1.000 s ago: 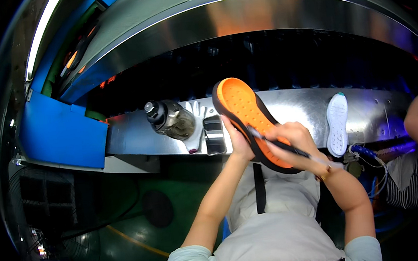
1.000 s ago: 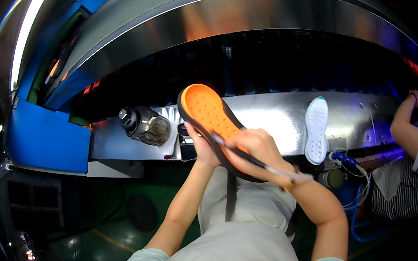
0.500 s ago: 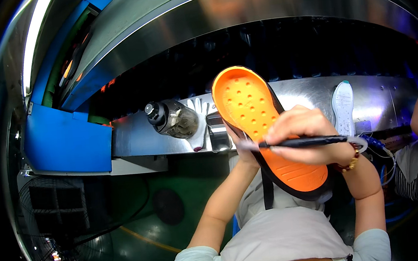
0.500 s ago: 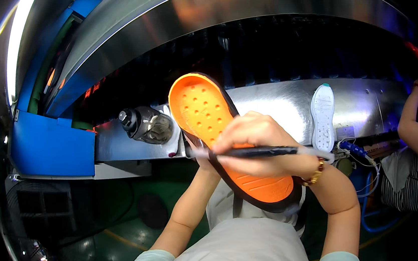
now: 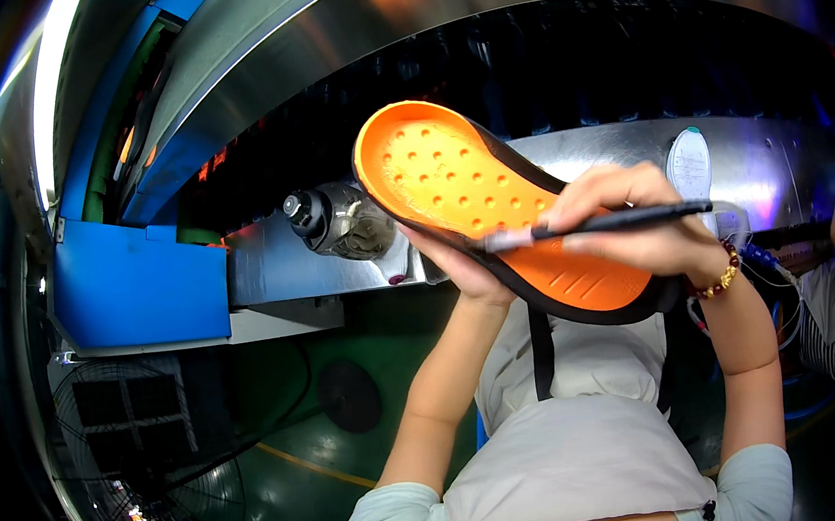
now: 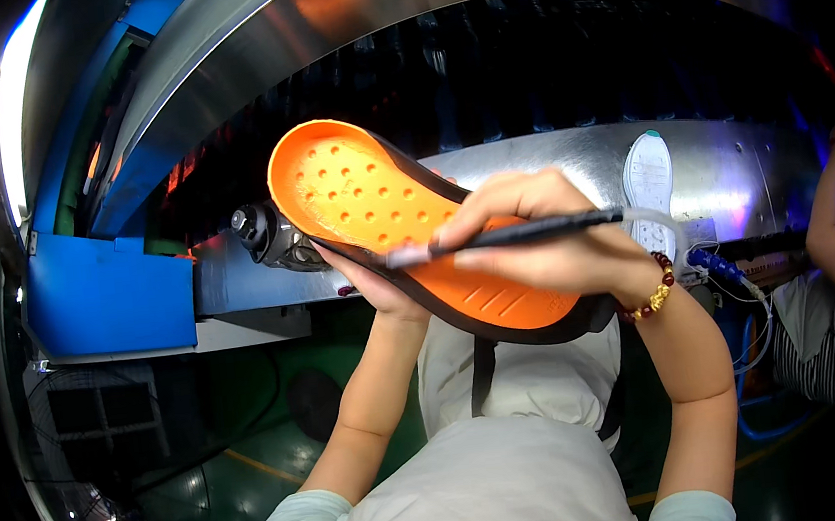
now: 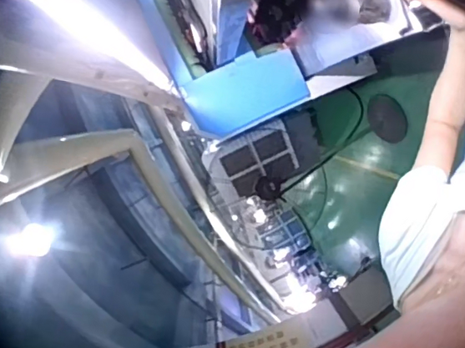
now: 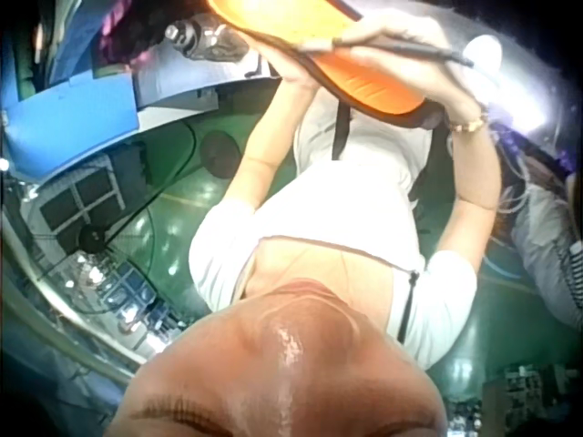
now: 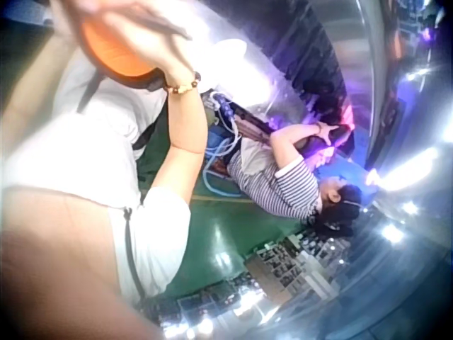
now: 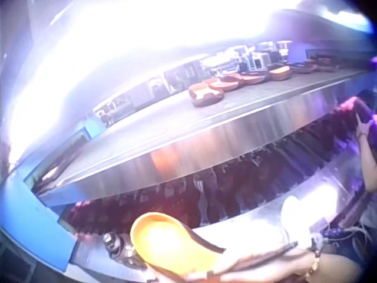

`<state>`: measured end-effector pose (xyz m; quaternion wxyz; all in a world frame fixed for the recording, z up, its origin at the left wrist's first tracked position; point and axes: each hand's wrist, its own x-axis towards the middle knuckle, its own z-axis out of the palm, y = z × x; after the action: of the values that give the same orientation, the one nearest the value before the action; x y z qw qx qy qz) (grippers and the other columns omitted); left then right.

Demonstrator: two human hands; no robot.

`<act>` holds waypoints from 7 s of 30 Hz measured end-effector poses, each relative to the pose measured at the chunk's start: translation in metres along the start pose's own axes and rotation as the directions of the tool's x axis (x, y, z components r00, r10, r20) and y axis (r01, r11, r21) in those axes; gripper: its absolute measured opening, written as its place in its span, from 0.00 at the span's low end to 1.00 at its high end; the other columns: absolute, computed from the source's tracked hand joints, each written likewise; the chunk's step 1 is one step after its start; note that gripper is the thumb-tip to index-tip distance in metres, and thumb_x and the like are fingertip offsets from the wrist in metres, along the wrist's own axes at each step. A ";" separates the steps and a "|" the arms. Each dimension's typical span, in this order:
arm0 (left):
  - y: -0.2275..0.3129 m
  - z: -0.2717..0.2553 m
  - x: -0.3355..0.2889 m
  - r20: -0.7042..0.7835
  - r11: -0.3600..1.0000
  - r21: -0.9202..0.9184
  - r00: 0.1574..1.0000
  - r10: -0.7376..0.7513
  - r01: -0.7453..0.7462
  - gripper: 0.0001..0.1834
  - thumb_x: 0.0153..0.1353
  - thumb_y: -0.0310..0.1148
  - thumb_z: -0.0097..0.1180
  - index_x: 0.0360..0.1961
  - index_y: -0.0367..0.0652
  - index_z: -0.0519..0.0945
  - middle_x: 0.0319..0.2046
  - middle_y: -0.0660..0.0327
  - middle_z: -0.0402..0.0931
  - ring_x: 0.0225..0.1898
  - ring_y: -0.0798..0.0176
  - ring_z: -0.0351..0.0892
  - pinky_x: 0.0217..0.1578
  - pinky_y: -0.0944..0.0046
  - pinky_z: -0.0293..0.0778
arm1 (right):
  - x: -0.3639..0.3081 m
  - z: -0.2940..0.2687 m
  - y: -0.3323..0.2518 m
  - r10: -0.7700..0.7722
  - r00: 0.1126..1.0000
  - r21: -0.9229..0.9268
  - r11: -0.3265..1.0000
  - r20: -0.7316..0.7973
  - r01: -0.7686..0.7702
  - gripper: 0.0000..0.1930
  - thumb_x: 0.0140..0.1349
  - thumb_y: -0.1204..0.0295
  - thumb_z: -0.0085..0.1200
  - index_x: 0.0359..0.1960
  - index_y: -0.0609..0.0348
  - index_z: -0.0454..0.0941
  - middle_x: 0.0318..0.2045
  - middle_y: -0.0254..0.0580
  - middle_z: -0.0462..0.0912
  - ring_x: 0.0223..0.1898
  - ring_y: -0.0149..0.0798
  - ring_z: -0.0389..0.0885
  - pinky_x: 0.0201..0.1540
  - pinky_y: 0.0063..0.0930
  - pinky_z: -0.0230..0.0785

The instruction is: The person picks up orange and gray shoe soles from a conveyor belt one at a time and applies black paint to the edges using a brush. The person rotates each sole to cover all sides and returns it to the belt after painting.

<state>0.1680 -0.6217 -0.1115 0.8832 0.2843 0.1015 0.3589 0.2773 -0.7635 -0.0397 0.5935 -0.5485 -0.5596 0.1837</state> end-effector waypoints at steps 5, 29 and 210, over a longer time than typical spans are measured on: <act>0.015 -0.008 0.011 0.041 0.999 -0.027 0.998 0.039 -0.038 0.46 0.48 0.72 0.28 0.60 0.48 0.53 0.55 0.49 0.58 0.55 0.48 0.60 0.55 0.50 0.57 | -0.013 -0.005 -0.009 0.033 0.986 0.229 0.971 0.164 -0.071 0.08 0.43 0.80 0.59 0.29 0.62 0.79 0.29 0.41 0.80 0.33 0.35 0.78 0.39 0.24 0.69; 0.069 0.025 0.023 0.199 0.998 0.015 0.978 -0.064 0.062 0.38 0.55 0.65 0.27 0.58 0.48 0.58 0.56 0.61 0.61 0.54 0.59 0.64 0.54 0.58 0.61 | -0.055 -0.018 -0.007 0.026 0.949 -0.218 0.975 0.314 0.045 0.11 0.41 0.74 0.62 0.30 0.53 0.81 0.32 0.31 0.82 0.44 0.33 0.70 0.48 0.30 0.56; 0.081 0.036 -0.016 -0.092 0.244 0.585 0.362 -0.928 0.773 0.28 0.53 0.45 0.51 0.48 0.32 0.68 0.40 0.51 0.74 0.36 0.65 0.76 0.38 0.70 0.73 | -0.021 -0.036 -0.030 0.094 0.732 -0.123 0.992 0.674 -0.014 0.07 0.46 0.78 0.56 0.30 0.59 0.79 0.33 0.44 0.81 0.33 0.39 0.81 0.36 0.24 0.71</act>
<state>0.1235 -0.6014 -0.0363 0.8168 0.4616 0.2130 -0.2726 0.2900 -0.8070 -0.0156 0.3121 -0.4912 -0.7305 0.3572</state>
